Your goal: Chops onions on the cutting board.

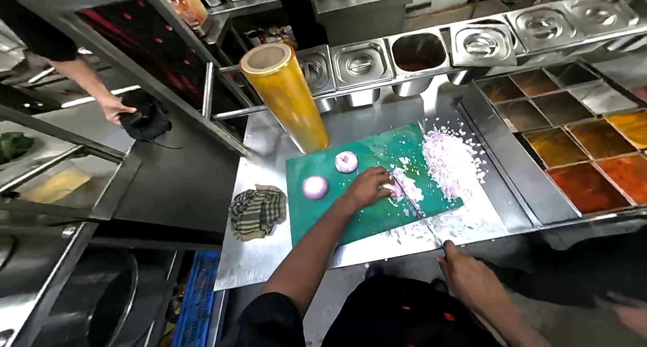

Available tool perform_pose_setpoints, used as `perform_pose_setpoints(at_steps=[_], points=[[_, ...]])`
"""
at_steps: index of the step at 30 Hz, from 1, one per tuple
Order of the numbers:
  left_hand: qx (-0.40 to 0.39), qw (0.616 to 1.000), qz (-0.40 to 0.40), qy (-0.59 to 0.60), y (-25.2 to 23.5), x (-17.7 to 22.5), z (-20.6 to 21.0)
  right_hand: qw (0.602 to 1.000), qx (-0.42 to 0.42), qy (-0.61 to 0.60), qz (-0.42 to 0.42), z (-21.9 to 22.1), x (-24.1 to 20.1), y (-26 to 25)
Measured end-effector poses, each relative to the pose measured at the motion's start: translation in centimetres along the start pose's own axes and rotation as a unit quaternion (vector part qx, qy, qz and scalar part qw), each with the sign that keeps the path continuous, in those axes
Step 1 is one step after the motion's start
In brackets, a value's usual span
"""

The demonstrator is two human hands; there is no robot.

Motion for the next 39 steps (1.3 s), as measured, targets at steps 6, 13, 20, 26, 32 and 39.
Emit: perform_pose_setpoints(at_steps=[6, 13, 20, 26, 32, 39], points=[[0.003, 1.000, 0.000, -0.012, 0.2, -0.1, 0.2, 0.999, -0.026, -0.019, -0.003, 0.7, -1.0, -0.1], [0.017, 1.000, 0.006, -0.010, 0.5, -0.2, 0.3, 0.999, -0.031, -0.044, -0.009, 0.6, -1.2, 0.2], [0.024, 1.000, 0.002, -0.006, 0.5, -0.2, 0.3, 0.998, -0.038, -0.056, -0.005, 0.0, -1.8, 0.9], [0.035, 0.999, 0.012, 0.004, 0.6, -0.2, 0.4, 0.998, -0.030, -0.059, -0.005, -0.7, -2.3, 1.3], [0.072, 0.997, 0.011, 0.002, 0.8, -0.6, 0.8, 0.995, -0.052, -0.080, 0.000, 1.8, -2.0, 1.1], [0.118, 0.991, 0.018, 0.057, 2.2, -1.4, 1.0, 0.999, -0.003, -0.050, -0.006, -1.1, -2.7, 1.8]])
Point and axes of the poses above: each hand's wrist, its own y-axis away from the middle knuckle, its own z-axis out of the palm, x = y × z, the point moved 2 cm from there along -y, towards the middle knuckle, and after that the axes turned 5 degrees about z, right-handed, at the moved point
